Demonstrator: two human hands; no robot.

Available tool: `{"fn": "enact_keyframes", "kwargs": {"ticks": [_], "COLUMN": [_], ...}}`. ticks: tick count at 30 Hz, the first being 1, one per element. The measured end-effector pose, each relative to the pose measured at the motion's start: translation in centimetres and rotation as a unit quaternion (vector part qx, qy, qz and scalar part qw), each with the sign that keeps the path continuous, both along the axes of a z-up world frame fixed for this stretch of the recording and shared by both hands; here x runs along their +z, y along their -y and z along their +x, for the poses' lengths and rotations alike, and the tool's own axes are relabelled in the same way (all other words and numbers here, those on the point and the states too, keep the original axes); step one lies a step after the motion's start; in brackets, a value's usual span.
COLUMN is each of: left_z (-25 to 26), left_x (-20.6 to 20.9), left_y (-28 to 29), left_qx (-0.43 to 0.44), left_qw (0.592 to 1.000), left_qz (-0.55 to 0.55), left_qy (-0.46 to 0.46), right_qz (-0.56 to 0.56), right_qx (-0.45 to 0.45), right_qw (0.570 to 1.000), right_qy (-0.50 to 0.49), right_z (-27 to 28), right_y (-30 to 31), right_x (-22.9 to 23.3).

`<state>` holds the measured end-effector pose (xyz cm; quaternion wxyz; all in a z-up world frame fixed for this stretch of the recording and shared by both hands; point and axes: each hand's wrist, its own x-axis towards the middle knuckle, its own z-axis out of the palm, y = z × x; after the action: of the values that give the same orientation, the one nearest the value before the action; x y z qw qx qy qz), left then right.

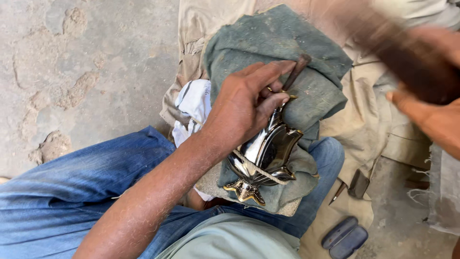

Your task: The person sits on the floor and uses a hammer and chisel to shape a shiny metal object resting on a cloth-covered block. The person repeatedly strikes the chisel with the hammer to refine the object's edges and surface.

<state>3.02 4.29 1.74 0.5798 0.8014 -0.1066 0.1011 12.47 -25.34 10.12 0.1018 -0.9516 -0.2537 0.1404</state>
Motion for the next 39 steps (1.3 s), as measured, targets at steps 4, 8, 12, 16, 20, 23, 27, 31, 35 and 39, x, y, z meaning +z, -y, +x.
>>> {"fn": "enact_keyframes", "kwargs": {"ticks": [4, 8, 12, 16, 20, 23, 27, 31, 35, 39], "left_z": [-0.4, -0.9, -2.1, -1.8, -2.2, -2.5, -2.9, -2.9, -3.0, -3.0], "left_x": [0.0, -0.4, -0.7, -0.5, -0.8, -0.9, -1.3, -1.7, -2.2, -2.2], "left_y": [0.1, 0.5, 0.8, 1.3, 1.8, 2.3, 2.6, 2.8, 3.3, 2.9], "left_qx": [0.016, 0.018, 0.071, 0.105, 0.130, 0.156, 0.170, 0.184, 0.194, 0.168], "left_qw": [1.000, 0.997, 0.994, 0.988, 0.984, 0.977, 0.971, 0.965, 0.960, 0.959], "left_qz": [-0.026, -0.062, -0.057, -0.058, -0.086, -0.107, -0.133, -0.163, -0.187, -0.212], "left_qy": [0.000, -0.035, -0.062, -0.092, -0.090, -0.099, -0.101, -0.091, -0.083, -0.089], "right_qz": [-0.031, -0.083, -0.094, -0.099, -0.023, 0.010, -0.044, -0.043, -0.029, -0.081], "right_qx": [0.048, 0.059, 0.076, 0.083, 0.120, 0.066, 0.140, 0.072, -0.096, -0.055], "right_qw": [0.998, 0.994, 0.992, 0.989, 0.988, 0.989, 0.978, 0.993, 0.994, 0.992], "right_qy": [0.002, 0.035, 0.045, 0.067, 0.091, 0.131, 0.151, 0.085, -0.044, 0.073], "right_z": [0.7, 0.6, 2.0, 1.8, 1.0, 0.8, 0.1, -0.2, -0.6, -0.2], "right_y": [-3.8, -3.9, -5.7, -6.2, -6.2, -6.9, -7.9, -9.5, -8.4, -7.1], "right_x": [1.8, 3.9, 4.0, 5.2, 6.0, 6.0, 6.6, 6.9, 6.7, 5.8]}}
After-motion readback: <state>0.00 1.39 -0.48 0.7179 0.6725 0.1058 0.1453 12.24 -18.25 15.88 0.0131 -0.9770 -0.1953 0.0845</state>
